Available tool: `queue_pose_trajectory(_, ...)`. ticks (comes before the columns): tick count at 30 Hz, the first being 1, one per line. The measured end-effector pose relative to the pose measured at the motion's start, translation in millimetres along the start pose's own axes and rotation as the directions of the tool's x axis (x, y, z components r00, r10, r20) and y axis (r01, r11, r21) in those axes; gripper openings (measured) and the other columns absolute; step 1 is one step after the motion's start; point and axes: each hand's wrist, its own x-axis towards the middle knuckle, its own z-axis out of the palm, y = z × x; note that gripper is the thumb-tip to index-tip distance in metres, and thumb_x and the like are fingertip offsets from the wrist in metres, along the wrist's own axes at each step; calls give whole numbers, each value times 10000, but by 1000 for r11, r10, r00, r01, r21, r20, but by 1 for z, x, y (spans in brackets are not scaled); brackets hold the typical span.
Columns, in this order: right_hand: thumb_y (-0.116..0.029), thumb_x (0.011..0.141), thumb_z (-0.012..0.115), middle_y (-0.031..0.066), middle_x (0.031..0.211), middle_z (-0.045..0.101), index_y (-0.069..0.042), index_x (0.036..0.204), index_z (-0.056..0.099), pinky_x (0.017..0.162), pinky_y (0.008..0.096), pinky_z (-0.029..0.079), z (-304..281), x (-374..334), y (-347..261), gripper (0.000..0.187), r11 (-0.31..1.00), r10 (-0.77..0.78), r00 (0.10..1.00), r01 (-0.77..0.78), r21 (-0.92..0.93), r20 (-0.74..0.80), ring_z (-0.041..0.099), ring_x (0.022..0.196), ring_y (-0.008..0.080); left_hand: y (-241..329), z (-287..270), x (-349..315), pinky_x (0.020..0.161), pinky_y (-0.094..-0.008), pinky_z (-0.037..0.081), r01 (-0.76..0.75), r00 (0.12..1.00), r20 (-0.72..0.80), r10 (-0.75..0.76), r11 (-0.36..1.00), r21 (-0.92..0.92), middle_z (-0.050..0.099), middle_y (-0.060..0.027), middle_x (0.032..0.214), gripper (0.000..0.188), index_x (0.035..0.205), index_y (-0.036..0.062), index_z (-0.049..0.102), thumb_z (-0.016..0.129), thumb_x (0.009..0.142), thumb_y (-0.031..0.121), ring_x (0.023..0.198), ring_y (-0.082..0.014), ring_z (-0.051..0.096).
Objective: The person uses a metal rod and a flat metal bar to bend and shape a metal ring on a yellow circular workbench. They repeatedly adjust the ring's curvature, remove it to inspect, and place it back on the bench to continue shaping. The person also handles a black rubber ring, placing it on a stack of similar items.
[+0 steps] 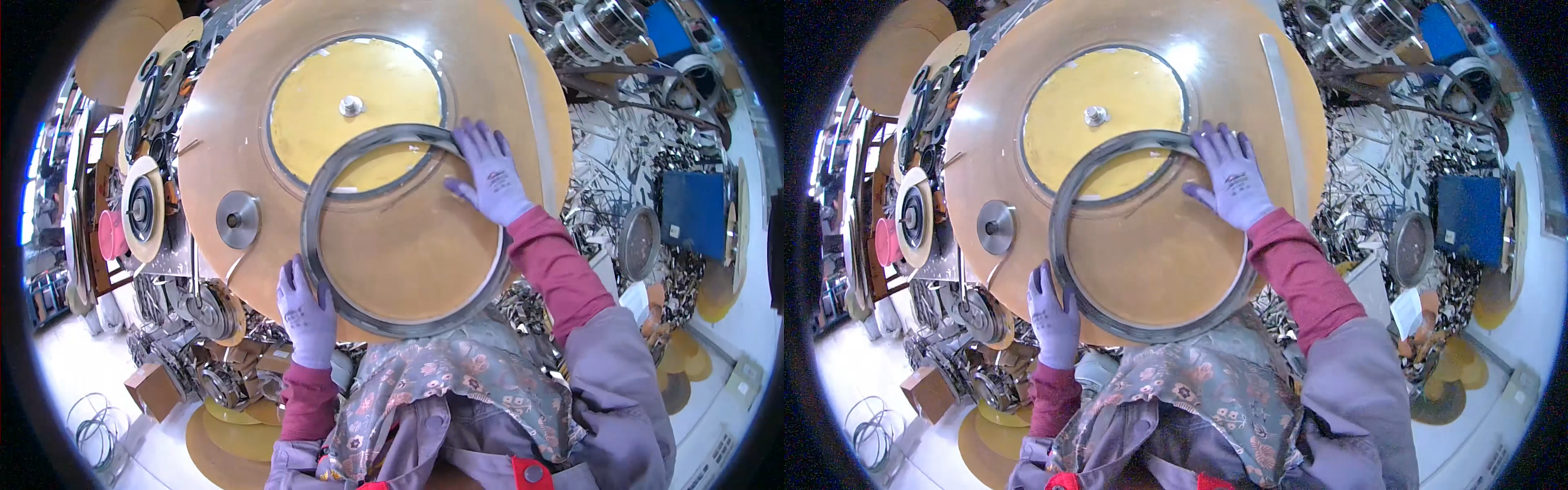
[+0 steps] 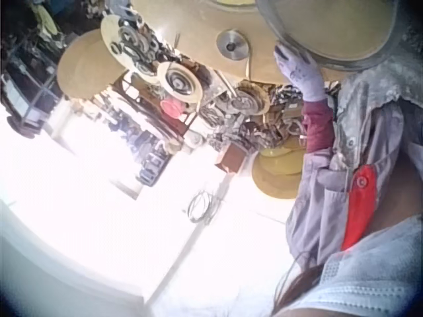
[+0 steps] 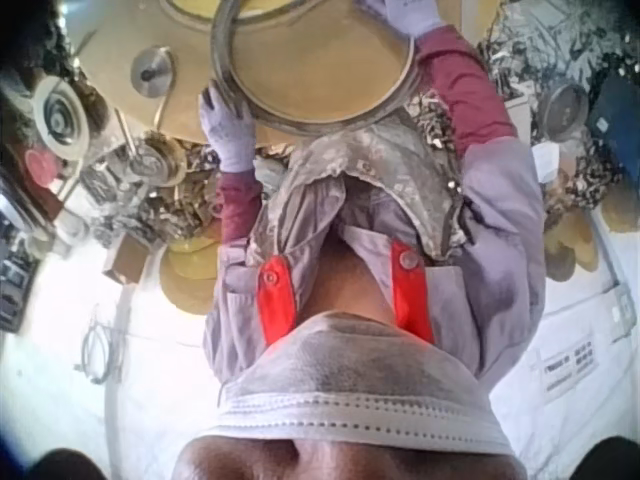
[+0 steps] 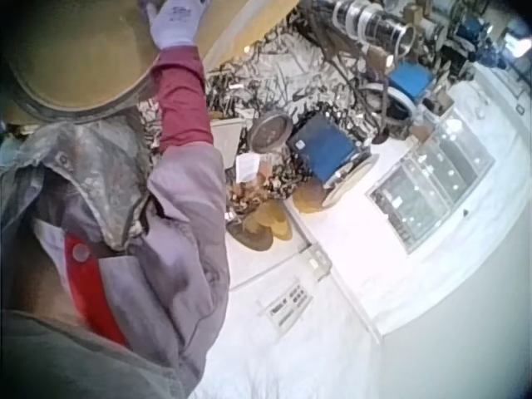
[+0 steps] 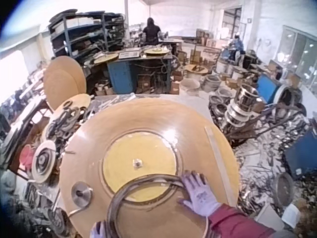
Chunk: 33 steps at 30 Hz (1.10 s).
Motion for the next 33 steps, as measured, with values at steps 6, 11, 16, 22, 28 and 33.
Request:
queue_pose_trajectory(6, -227, 836, 670, 147, 1155, 608, -70, 1143, 622, 935, 383, 457, -30, -125, 33, 348, 751, 542, 840, -472, 462, -21, 575, 1093, 304, 0, 6, -10, 957, -458, 394, -25, 1000, -16, 25, 1000, 4, 504, -220, 1191, 539, 1312, -6, 464, 622, 803, 74, 1106, -389, 491)
queue_pose_trajectory(11, -244, 838, 660, 133, 939, 660, -79, 1015, 654, 788, 397, 507, -12, -160, -4, 242, 777, 572, 820, -541, 321, -2, 644, 861, 311, 97, 30, 35, 1057, -475, 334, -678, 732, -83, 676, 711, -188, 447, -181, 1370, 630, 1305, 60, 505, 553, 685, -45, 1293, -389, 389)
queue_pose_trajectory(16, -258, 860, 588, 147, 851, 661, -92, 909, 657, 752, 424, 499, -16, -140, -4, 186, 858, 510, 856, -513, 22, 87, 645, 839, 319, 195, 129, 80, 1125, -469, 247, -921, 388, 76, 918, 389, 2, 387, -127, 1428, 582, 1372, 103, 427, 506, 796, 106, 1351, -341, 328)
queue_pose_trajectory(22, -236, 831, 616, 134, 723, 641, -55, 874, 653, 620, 327, 509, -7, -126, 70, 189, 724, 408, 872, -489, 487, 269, 643, 642, 238, 191, 160, 76, 1137, -470, 229, -947, 318, 88, 944, 312, 72, 368, -113, 1445, 564, 1370, 106, 424, 512, 815, 158, 1367, -318, 313)
queue_pose_trajectory(28, -413, 877, 608, 181, 844, 642, -14, 1008, 603, 697, 421, 506, -46, -169, 70, 420, 776, 631, 775, -630, 30, -33, 640, 766, 310, 143, 89, 66, 1099, -482, 283, -802, 591, -27, 806, 591, 87, 390, -127, 1430, 601, 1370, 58, 410, 574, 796, 127, 1334, -329, 343)
queue_pose_trajectory(33, -492, 820, 642, 243, 1080, 576, -8, 1171, 501, 780, 465, 491, -30, -151, -43, 615, 751, 651, 750, -659, 46, 117, 612, 926, 382, -3, 29, 29, 944, -446, 419, 35, 990, -142, -20, 994, 105, 491, -265, 1180, 914, 1347, -41, 353, 829, 653, 316, 1103, -381, 498)
